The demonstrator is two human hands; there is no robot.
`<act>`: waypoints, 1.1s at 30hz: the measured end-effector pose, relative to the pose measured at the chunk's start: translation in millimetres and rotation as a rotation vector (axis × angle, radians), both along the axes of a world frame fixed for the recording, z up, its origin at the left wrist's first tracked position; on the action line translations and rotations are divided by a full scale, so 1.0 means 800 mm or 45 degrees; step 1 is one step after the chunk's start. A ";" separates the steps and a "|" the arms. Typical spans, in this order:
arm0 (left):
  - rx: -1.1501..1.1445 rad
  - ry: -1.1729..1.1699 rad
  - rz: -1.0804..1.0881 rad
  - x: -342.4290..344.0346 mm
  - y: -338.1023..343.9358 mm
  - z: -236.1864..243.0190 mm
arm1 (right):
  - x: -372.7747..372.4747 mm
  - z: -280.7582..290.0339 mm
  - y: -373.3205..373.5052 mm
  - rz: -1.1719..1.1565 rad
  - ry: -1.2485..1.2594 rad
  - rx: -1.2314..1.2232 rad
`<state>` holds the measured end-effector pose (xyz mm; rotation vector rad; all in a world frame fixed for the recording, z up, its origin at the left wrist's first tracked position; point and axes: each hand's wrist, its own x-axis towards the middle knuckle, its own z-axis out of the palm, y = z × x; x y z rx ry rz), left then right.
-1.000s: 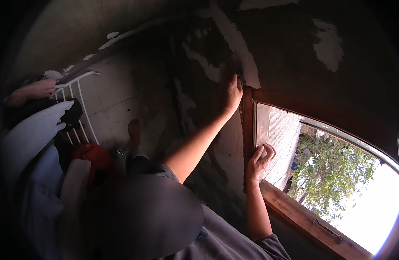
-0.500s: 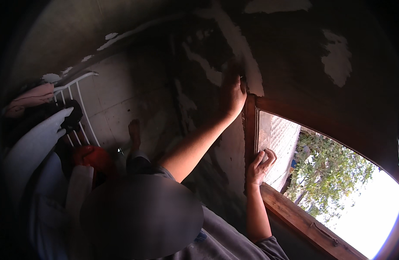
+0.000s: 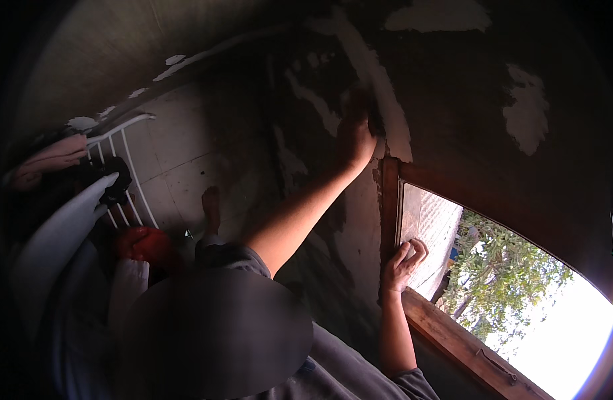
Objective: The person applies white putty to a wall and ceiling corner using a putty knife, smoothing the material over uneven areas and around a window frame.
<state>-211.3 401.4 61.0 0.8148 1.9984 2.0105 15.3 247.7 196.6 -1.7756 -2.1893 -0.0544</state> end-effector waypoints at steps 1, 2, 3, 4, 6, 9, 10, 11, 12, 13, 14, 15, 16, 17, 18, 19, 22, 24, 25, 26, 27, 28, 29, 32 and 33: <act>0.023 0.030 0.078 -0.007 0.027 -0.032 | -0.001 0.001 0.001 0.005 -0.001 -0.008; -0.025 -0.002 0.091 -0.029 0.042 -0.053 | -0.004 0.001 0.004 0.027 0.004 -0.024; -0.076 -0.067 0.030 -0.047 0.056 -0.053 | -0.003 0.000 0.003 0.009 -0.001 -0.012; -0.137 -0.129 -0.041 -0.064 0.070 -0.051 | -0.002 0.000 0.002 -0.008 -0.006 0.000; -0.237 -0.194 -0.105 -0.107 0.086 -0.051 | -0.007 0.003 0.002 -0.003 -0.008 -0.026; -0.348 -0.219 -0.182 -0.131 0.092 -0.046 | -0.005 0.002 0.003 -0.002 -0.034 -0.020; -0.365 -0.184 -0.180 -0.127 0.087 -0.042 | -0.004 0.001 0.004 0.004 -0.044 -0.017; -0.332 -0.103 -0.145 -0.116 0.078 -0.036 | -0.003 0.000 0.005 0.013 -0.053 -0.014; -0.235 -0.001 -0.088 -0.098 0.059 -0.027 | -0.006 0.000 0.005 0.007 -0.046 -0.014; -0.005 0.099 -0.017 -0.075 0.035 -0.019 | -0.010 0.001 0.004 -0.004 -0.041 -0.015; -0.137 -0.062 -0.277 -0.054 0.003 0.010 | -0.009 0.002 0.001 -0.031 -0.044 -0.004; -0.195 -0.130 -0.245 -0.031 -0.022 0.021 | -0.009 0.002 0.002 -0.017 -0.058 -0.012; -0.040 0.063 -0.105 -0.012 -0.048 0.037 | -0.004 0.001 0.001 -0.015 -0.074 -0.006; -0.100 -0.029 -0.341 -0.002 -0.080 0.055 | -0.003 0.002 0.001 -0.010 -0.086 -0.004; -0.012 0.054 -0.276 0.004 -0.096 0.057 | -0.005 0.002 0.002 -0.002 -0.077 -0.005; 0.075 0.144 -0.215 0.012 -0.110 0.061 | -0.006 0.002 0.001 -0.001 -0.066 -0.003; -0.189 -0.113 -0.325 0.015 -0.115 0.032 | -0.006 0.001 0.001 -0.013 -0.032 -0.010; -0.379 -0.327 -0.285 -0.001 -0.078 0.004 | -0.003 0.001 0.000 -0.016 -0.030 -0.009; -0.270 -0.138 -0.080 -0.022 -0.063 -0.004 | -0.006 0.001 0.003 0.003 -0.027 -0.021; -0.177 -0.118 0.006 -0.027 -0.036 -0.020 | -0.005 0.001 0.003 0.000 -0.049 -0.005; -0.191 -0.149 -0.059 -0.035 -0.031 -0.009 | -0.003 0.000 0.002 -0.009 -0.042 -0.013; -0.203 -0.184 -0.128 -0.048 -0.027 0.013 | -0.002 0.000 0.002 -0.021 -0.040 -0.019; -0.216 -0.219 -0.195 -0.053 -0.024 0.027 | -0.001 0.001 0.001 -0.032 -0.037 -0.026; -0.099 -0.034 -0.111 0.002 -0.049 0.025 | -0.004 0.000 0.004 -0.004 -0.079 -0.009; -0.524 -0.186 -0.556 0.001 -0.090 0.075 | -0.003 0.000 0.003 -0.014 -0.065 0.005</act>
